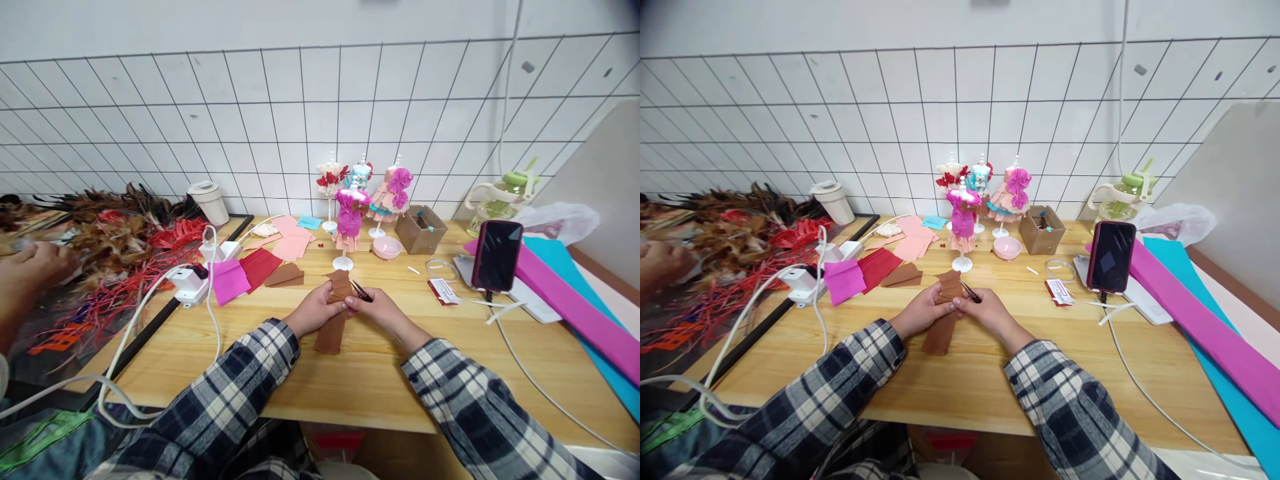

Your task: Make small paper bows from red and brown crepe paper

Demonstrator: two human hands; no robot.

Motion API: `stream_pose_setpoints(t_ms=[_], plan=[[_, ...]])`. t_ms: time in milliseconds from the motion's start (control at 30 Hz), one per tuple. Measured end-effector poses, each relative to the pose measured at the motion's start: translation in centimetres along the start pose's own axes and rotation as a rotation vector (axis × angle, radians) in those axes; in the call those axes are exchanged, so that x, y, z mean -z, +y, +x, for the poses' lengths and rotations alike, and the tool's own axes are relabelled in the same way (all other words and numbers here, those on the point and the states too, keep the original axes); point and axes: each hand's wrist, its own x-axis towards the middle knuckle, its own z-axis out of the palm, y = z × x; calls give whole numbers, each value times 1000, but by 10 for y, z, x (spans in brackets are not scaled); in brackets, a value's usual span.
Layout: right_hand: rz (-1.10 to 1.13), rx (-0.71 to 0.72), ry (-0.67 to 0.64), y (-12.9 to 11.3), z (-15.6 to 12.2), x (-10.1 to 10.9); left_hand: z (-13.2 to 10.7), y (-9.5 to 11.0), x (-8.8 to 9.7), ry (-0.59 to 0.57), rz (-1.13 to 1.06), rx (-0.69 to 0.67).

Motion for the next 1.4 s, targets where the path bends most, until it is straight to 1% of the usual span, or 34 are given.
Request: stream_pose_setpoints(t_ms=[133, 267, 367, 433, 567, 667, 733, 800, 867, 933, 1000, 1067, 1167, 1267, 1400], plan=[[-17, 9, 32, 0, 0, -1, 1, -2, -1, -58, 4, 33], [36, -49, 44, -1, 0, -2, 1, -4, 0, -108, 44, 30], [64, -63, 42, -2, 0, -3, 1, -3, 0, -93, 82, 20], [62, -37, 89, -3, 0, -3, 1, -2, 1, -86, 61, 37], [71, -12, 209, -4, 1, -4, 1, -2, 4, -154, -47, 121], [4, 13, 234, -5, 1, -3, 1, -3, 5, -119, -89, 151], [-102, 50, 275, -7, 0, 0, 1, -3, 7, -72, -111, 144], [-176, 45, 319, -10, -1, 5, 1, -2, 10, -10, -137, 132], [-183, -41, 285, -12, -3, 10, 2, -2, 14, 58, -152, 119], [-160, -160, 183, -11, -5, 13, 4, -2, 18, 108, -156, 100], [-126, -238, 94, -7, -4, 14, 5, -3, 20, 130, -151, 82], [-89, -239, 43, -1, -3, 12, 6, -3, 20, 125, -144, 71], [-94, -188, -3, 7, -1, 7, 6, -1, 17, 110, -125, 56], [-115, -167, -10, 8, 0, 5, 5, 1, 15, 110, -94, 45], [-83, -162, -11, 6, -1, 4, 5, 3, 15, 97, -86, 40]])
